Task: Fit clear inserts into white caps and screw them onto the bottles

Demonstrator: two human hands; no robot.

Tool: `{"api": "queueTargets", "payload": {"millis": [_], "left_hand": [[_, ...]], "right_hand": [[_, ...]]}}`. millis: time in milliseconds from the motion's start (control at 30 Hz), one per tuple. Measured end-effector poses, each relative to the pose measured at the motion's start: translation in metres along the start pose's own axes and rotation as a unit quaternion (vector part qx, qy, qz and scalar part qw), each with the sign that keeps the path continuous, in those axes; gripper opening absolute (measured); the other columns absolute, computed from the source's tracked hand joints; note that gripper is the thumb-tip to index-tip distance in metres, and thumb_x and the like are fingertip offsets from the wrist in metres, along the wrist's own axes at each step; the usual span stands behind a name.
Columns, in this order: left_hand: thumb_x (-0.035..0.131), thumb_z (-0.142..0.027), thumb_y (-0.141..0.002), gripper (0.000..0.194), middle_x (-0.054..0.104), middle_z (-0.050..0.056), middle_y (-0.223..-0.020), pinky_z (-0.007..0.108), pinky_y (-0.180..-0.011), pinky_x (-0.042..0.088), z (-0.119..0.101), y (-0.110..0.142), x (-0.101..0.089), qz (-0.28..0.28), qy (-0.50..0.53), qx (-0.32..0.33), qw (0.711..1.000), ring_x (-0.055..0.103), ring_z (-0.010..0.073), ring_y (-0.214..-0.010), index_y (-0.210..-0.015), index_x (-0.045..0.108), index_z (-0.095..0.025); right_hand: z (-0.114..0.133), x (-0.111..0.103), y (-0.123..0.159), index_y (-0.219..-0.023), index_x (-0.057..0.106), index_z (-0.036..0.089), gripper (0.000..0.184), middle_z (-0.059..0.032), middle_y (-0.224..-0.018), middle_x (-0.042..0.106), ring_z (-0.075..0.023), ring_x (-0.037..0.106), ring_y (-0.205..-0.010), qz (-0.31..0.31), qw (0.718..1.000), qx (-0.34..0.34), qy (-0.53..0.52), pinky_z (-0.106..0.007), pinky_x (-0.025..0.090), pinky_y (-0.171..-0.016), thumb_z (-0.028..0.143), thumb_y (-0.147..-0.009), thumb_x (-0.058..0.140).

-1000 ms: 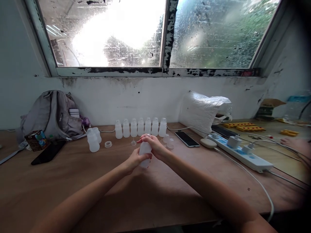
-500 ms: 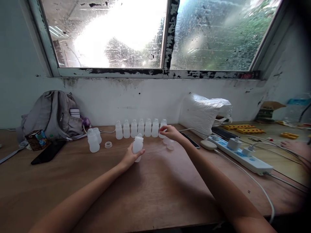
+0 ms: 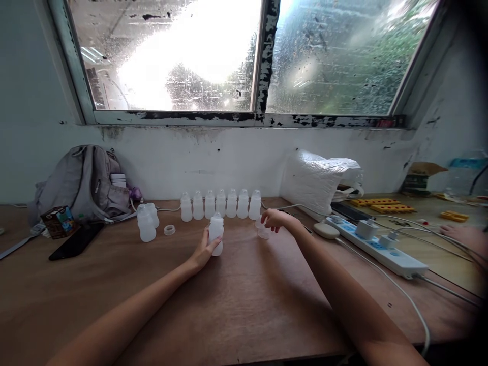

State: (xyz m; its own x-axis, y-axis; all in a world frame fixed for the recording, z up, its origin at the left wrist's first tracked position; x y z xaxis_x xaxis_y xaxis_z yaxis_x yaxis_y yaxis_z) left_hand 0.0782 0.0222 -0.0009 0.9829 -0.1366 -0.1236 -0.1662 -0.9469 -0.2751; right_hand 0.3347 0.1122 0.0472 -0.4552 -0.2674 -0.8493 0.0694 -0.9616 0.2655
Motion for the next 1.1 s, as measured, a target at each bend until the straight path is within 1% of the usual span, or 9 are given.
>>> {"api": "queueTargets", "payload": {"millis": [100, 200, 500, 633, 700, 800, 900, 1000, 1100], "left_hand": [[0.049, -0.039, -0.072, 0.033, 0.051, 0.005, -0.096, 0.027, -0.08, 0.034, 0.003, -0.001, 0.0, -0.004, 0.0, 0.003, 1.0, 0.047, 0.0171, -0.09, -0.097, 0.043, -0.018], [0.05, -0.038, -0.073, 0.032, 0.051, 0.005, -0.096, 0.026, -0.079, 0.035, 0.004, -0.001, 0.0, 0.0, 0.001, 0.015, 1.0, 0.047, 0.0168, -0.089, -0.096, 0.043, -0.017], [0.054, -0.04, -0.07, 0.039, 0.051, 0.006, -0.096, 0.029, -0.079, 0.037, 0.007, -0.003, 0.0, 0.008, -0.005, 0.03, 1.0, 0.049, 0.0175, -0.089, -0.099, 0.043, -0.017], [0.056, -0.04, -0.068, 0.041, 0.053, 0.007, -0.097, 0.029, -0.08, 0.037, 0.002, -0.002, 0.001, 0.024, -0.008, 0.034, 0.999, 0.05, 0.0186, -0.09, -0.1, 0.045, -0.016], [0.055, -0.041, -0.069, 0.041, 0.055, 0.007, -0.097, 0.029, -0.08, 0.037, 0.0, -0.001, 0.002, 0.038, -0.019, 0.029, 0.999, 0.05, 0.0192, -0.09, -0.1, 0.047, -0.015], [0.054, -0.042, -0.069, 0.042, 0.056, 0.007, -0.098, 0.029, -0.08, 0.037, -0.002, 0.0, 0.002, 0.058, -0.035, 0.024, 0.997, 0.05, 0.0204, -0.092, -0.102, 0.05, -0.015], [0.054, -0.042, -0.07, 0.043, 0.056, 0.006, -0.101, 0.03, -0.081, 0.036, -0.001, 0.0, 0.001, 0.071, -0.035, 0.024, 0.997, 0.05, 0.0214, -0.093, -0.103, 0.052, -0.015], [0.053, -0.042, -0.07, 0.045, 0.056, 0.007, -0.104, 0.03, -0.082, 0.036, 0.0, -0.001, 0.001, 0.076, -0.019, 0.026, 0.997, 0.049, 0.0223, -0.095, -0.105, 0.052, -0.015], [0.053, -0.041, -0.07, 0.045, 0.055, 0.007, -0.106, 0.031, -0.084, 0.035, 0.0, -0.001, 0.002, 0.082, -0.003, 0.023, 0.996, 0.048, 0.0228, -0.097, -0.107, 0.051, -0.015]], "right_hand": [[0.004, 0.001, 0.002, -0.079, 0.059, 0.01, 0.023, -0.0019, -0.051, 0.052, -0.0139, 0.053, -0.041, -0.005, 1.0, -0.014, 0.006, -0.03, 0.046, -0.043, 0.023, -0.061, 0.063], [0.008, 0.0, 0.006, -0.074, 0.059, 0.011, 0.022, -0.0023, -0.053, 0.053, -0.0127, 0.052, -0.039, -0.014, 1.0, -0.014, 0.002, -0.03, 0.045, -0.042, 0.027, -0.061, 0.063], [0.007, 0.002, 0.004, -0.078, 0.058, 0.013, 0.024, -0.0012, -0.052, 0.054, -0.0137, 0.053, -0.042, -0.011, 1.0, -0.029, -0.001, -0.029, 0.046, -0.041, 0.014, -0.055, 0.065], [0.007, 0.002, 0.0, -0.075, 0.059, 0.012, 0.022, -0.004, -0.06, 0.057, -0.0124, 0.052, -0.046, -0.038, 0.999, -0.039, -0.006, -0.027, 0.046, -0.042, 0.015, -0.054, 0.067], [0.012, -0.002, 0.002, -0.074, 0.06, 0.012, 0.021, -0.0064, -0.068, 0.059, -0.0121, 0.053, -0.051, -0.07, 0.995, -0.07, -0.032, -0.024, 0.046, -0.042, 0.018, -0.055, 0.067], [0.025, -0.009, 0.012, -0.08, 0.06, 0.013, 0.024, -0.0079, -0.079, 0.059, -0.0128, 0.055, -0.063, -0.098, 0.968, -0.169, -0.156, -0.021, 0.047, -0.048, 0.025, -0.061, 0.066], [0.042, -0.013, 0.026, -0.091, 0.059, 0.013, 0.032, -0.0077, -0.081, 0.059, -0.0139, 0.056, -0.072, -0.055, 0.923, -0.251, -0.286, -0.023, 0.049, -0.057, 0.034, -0.066, 0.061], [0.056, -0.012, 0.039, -0.095, 0.058, 0.014, 0.037, -0.0083, -0.084, 0.06, -0.0149, 0.056, -0.075, -0.001, 0.894, -0.298, -0.335, -0.026, 0.049, -0.063, 0.037, -0.066, 0.061], [0.066, -0.01, 0.048, -0.096, 0.058, 0.014, 0.038, -0.0087, -0.088, 0.06, -0.0151, 0.056, -0.076, 0.026, 0.883, -0.324, -0.34, -0.027, 0.049, -0.065, 0.037, -0.067, 0.06]]}}
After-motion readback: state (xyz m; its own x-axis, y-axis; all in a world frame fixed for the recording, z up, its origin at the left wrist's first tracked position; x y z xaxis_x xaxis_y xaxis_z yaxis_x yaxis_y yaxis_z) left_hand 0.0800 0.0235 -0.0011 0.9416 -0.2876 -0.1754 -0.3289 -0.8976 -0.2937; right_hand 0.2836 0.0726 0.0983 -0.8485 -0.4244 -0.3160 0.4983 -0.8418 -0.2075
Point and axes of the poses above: each hand's wrist, its own y-axis away from the middle knuckle, its own x-axis out of the palm, z = x × y, the point moved 3 cm from there along -y, towards the middle knuckle
